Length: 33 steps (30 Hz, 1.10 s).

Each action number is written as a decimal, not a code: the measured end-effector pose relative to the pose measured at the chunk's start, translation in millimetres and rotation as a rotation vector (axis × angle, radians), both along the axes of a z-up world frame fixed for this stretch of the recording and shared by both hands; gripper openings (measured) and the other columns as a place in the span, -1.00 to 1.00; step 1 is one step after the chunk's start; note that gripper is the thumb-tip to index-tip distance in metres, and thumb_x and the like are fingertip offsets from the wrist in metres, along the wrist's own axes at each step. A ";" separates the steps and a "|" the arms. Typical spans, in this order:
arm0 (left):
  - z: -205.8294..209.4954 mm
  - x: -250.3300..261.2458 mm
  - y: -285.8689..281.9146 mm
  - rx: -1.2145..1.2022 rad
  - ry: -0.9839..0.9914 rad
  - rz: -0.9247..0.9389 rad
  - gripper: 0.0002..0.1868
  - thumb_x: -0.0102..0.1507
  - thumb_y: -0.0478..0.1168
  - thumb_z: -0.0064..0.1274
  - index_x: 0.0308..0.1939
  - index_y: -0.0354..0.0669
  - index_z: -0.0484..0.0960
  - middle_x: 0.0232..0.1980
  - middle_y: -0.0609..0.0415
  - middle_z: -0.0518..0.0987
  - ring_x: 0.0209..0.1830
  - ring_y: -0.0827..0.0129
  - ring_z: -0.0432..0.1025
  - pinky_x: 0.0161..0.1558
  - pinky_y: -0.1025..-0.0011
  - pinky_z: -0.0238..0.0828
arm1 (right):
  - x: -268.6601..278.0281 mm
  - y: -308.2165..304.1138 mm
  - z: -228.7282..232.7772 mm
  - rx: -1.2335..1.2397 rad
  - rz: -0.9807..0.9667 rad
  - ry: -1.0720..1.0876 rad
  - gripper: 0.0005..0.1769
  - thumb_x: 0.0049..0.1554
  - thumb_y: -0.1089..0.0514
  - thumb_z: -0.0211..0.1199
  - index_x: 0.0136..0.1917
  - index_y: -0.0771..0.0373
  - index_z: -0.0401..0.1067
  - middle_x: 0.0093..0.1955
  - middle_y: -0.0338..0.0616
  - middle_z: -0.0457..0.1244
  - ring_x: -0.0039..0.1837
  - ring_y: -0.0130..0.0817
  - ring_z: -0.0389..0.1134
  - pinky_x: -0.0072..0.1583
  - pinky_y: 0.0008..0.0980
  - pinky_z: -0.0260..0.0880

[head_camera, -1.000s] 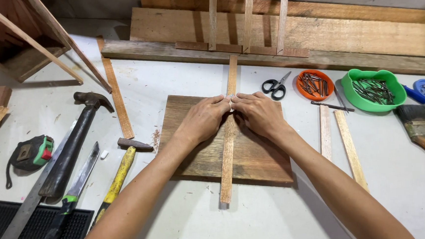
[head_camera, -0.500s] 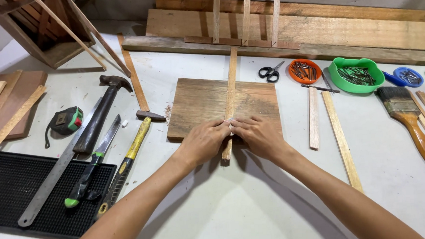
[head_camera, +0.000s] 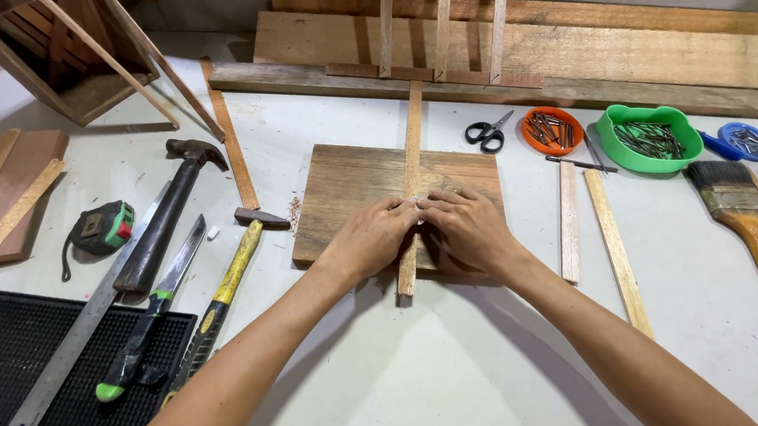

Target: Sand and align small wooden slats for a furniture project.

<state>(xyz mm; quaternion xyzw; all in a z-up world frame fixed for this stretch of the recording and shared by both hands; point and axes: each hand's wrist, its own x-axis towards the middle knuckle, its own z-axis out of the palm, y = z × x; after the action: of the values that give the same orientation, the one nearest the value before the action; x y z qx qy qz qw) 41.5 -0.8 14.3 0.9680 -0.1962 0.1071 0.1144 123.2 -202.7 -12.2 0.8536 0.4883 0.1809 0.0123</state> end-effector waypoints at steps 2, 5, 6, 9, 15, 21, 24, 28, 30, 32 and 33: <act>-2.2 16.2 2.2 -0.044 -0.018 -0.004 -0.71 0.37 -0.27 -0.13 0.14 -0.27 0.53 0.13 -0.22 0.62 0.26 0.03 0.46 0.15 0.11 0.49 | 15.1 3.4 0.0 0.028 -0.004 0.035 -0.70 0.11 0.11 0.31 0.13 0.11 0.57 0.31 -0.26 0.36 0.42 -0.36 0.31 0.33 -0.20 0.30; -6.4 45.9 7.3 -0.094 -0.053 -0.006 -0.72 0.37 -0.25 -0.12 0.11 -0.28 0.55 0.11 -0.24 0.62 0.23 -0.01 0.46 0.17 0.08 0.47 | 37.9 11.1 10.5 0.065 -0.014 0.088 -0.69 0.07 0.10 0.32 0.11 0.13 0.58 0.29 -0.23 0.37 0.40 -0.33 0.31 0.27 -0.21 0.30; -8.5 55.8 9.2 -0.102 -0.065 -0.005 -0.74 0.39 -0.24 -0.12 0.07 -0.26 0.57 0.10 -0.24 0.63 0.24 -0.03 0.46 0.20 0.05 0.44 | 44.6 14.0 15.2 0.071 -0.020 0.111 -0.68 0.03 0.13 0.33 0.09 0.14 0.58 0.29 -0.23 0.38 0.40 -0.32 0.32 0.22 -0.23 0.31; -5.9 82.3 14.4 -0.145 -0.057 0.010 -0.76 0.40 -0.22 -0.13 0.02 -0.26 0.58 0.13 -0.23 0.62 0.26 -0.03 0.46 0.22 0.06 0.44 | 70.9 21.7 19.3 0.069 -0.044 0.107 -0.67 0.00 0.18 0.32 0.08 0.14 0.59 0.29 -0.24 0.38 0.39 -0.34 0.33 0.19 -0.23 0.31; -9.4 126.0 22.4 -0.200 -0.059 0.020 -0.76 0.38 -0.21 -0.10 0.01 -0.23 0.60 0.16 -0.23 0.61 0.25 -0.05 0.46 0.21 0.04 0.42 | 119.3 31.4 10.0 0.130 -0.017 0.108 -0.73 0.04 0.23 0.33 0.05 0.15 0.61 0.27 -0.21 0.39 0.39 -0.30 0.34 0.22 -0.23 0.32; -33.7 144.6 31.8 -0.181 -0.107 -0.020 -0.73 0.39 -0.17 -0.03 0.03 -0.28 0.61 0.07 -0.27 0.64 0.30 -0.03 0.44 0.32 0.00 0.35 | 140.5 32.6 -9.9 -0.009 -0.043 -0.011 -0.69 0.08 0.18 0.29 0.12 0.06 0.60 0.28 -0.20 0.38 0.36 -0.31 0.35 0.13 -0.32 0.37; -42.6 148.5 35.4 -0.156 -0.288 -0.077 -0.71 0.37 -0.17 -0.01 0.08 -0.28 0.60 0.08 -0.24 0.65 0.32 0.00 0.45 0.37 0.00 0.32 | 128.4 26.0 5.2 0.120 0.022 -0.075 -0.75 0.15 0.17 0.27 0.11 0.08 0.59 0.28 -0.21 0.39 0.35 -0.36 0.39 0.13 -0.33 0.37; -29.8 114.0 32.7 -0.134 -0.336 -0.087 -0.70 0.35 -0.21 0.00 0.10 -0.26 0.61 0.14 -0.24 0.64 0.32 -0.01 0.44 0.37 0.01 0.29 | 96.6 20.6 17.8 0.105 0.030 0.020 -0.75 0.18 0.13 0.29 0.14 0.13 0.55 0.29 -0.16 0.39 0.22 -0.35 0.43 0.08 -0.30 0.38; -19.4 87.6 30.9 -0.114 -0.259 -0.097 -0.75 0.33 -0.25 0.02 0.05 -0.25 0.63 0.14 -0.21 0.64 0.30 0.01 0.44 0.36 0.03 0.29 | 81.1 15.4 11.4 0.139 0.087 0.044 -0.74 0.20 0.11 0.29 0.17 0.10 0.54 0.29 -0.18 0.40 0.16 -0.32 0.44 0.12 -0.31 0.40; -13.7 61.1 28.7 -0.126 -0.252 -0.113 -0.74 0.30 -0.26 0.04 0.03 -0.29 0.63 0.13 -0.21 0.65 0.28 -0.01 0.45 0.34 0.03 0.30 | 58.1 9.4 9.6 0.178 0.165 -0.001 -0.73 0.17 0.14 0.29 0.15 0.11 0.54 0.27 -0.22 0.40 0.20 -0.31 0.44 0.17 -0.30 0.41; -12.3 46.7 27.6 -0.143 -0.241 -0.132 -0.72 0.27 -0.26 0.05 0.02 -0.32 0.63 0.12 -0.21 0.65 0.26 -0.03 0.46 0.31 0.02 0.32 | 45.6 6.4 7.3 0.213 0.240 -0.041 -0.72 0.13 0.17 0.30 0.14 0.12 0.53 0.25 -0.26 0.40 0.25 -0.30 0.43 0.22 -0.29 0.42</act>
<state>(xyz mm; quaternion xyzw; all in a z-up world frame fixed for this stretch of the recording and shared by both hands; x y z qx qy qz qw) 88.2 26.7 2.0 0.9225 -0.2638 0.2282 0.1653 168.8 -196.3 -4.9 0.7817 0.5644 0.2494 -0.0902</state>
